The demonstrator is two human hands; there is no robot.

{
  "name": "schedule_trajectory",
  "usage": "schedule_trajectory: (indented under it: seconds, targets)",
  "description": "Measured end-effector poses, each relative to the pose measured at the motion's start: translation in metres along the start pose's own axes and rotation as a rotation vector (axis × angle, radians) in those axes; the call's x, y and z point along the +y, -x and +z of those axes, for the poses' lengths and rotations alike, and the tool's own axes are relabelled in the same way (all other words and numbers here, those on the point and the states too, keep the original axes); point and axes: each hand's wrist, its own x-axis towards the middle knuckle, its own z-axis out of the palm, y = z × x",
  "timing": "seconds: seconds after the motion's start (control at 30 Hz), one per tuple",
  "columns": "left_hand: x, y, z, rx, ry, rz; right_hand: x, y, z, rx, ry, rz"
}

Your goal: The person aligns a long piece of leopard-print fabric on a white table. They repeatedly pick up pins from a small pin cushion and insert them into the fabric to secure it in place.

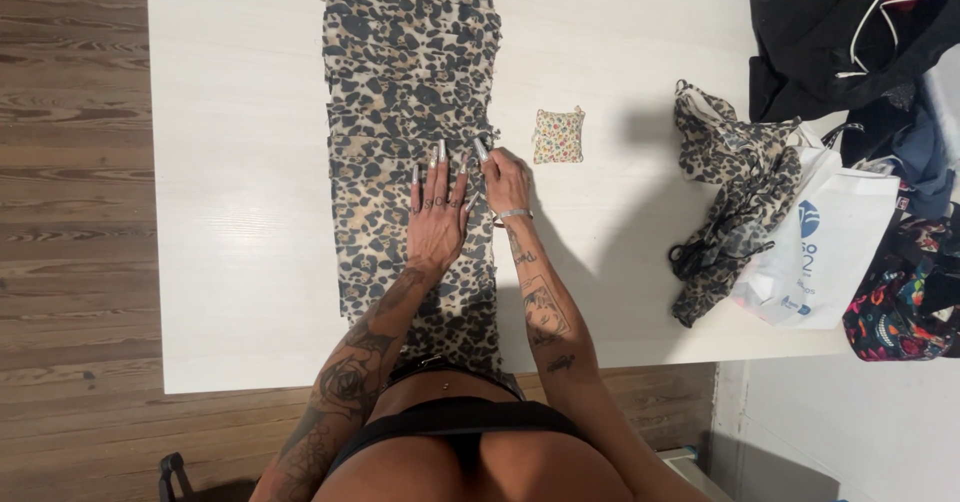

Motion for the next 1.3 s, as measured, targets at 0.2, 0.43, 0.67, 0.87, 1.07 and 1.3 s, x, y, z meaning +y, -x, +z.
schedule_trajectory:
  seconds: [0.2,0.43,0.67,0.87,1.07,1.3]
  targets:
    - [0.000,0.000,0.001,-0.011,0.016,-0.005,-0.023,0.003,-0.004,-0.002,0.203,-0.012]
    - [-0.003,0.003,-0.006,-0.006,0.014,0.008,-0.043,0.027,-0.013,0.104,0.224,-0.011]
    - [-0.029,0.000,-0.092,-0.094,0.109,-0.020,-0.069,0.107,-0.057,0.222,0.432,-0.138]
    - [-0.079,0.018,-0.059,-0.116,0.016,-0.007,-0.111,0.114,-0.057,0.088,0.574,-0.247]
    - [-0.081,0.013,-0.063,-0.077,-0.023,0.009,-0.094,0.084,-0.049,-0.003,0.604,-0.110]
    - [-0.083,0.016,-0.055,-0.067,-0.066,-0.001,-0.052,0.089,-0.014,-0.071,0.600,-0.102]
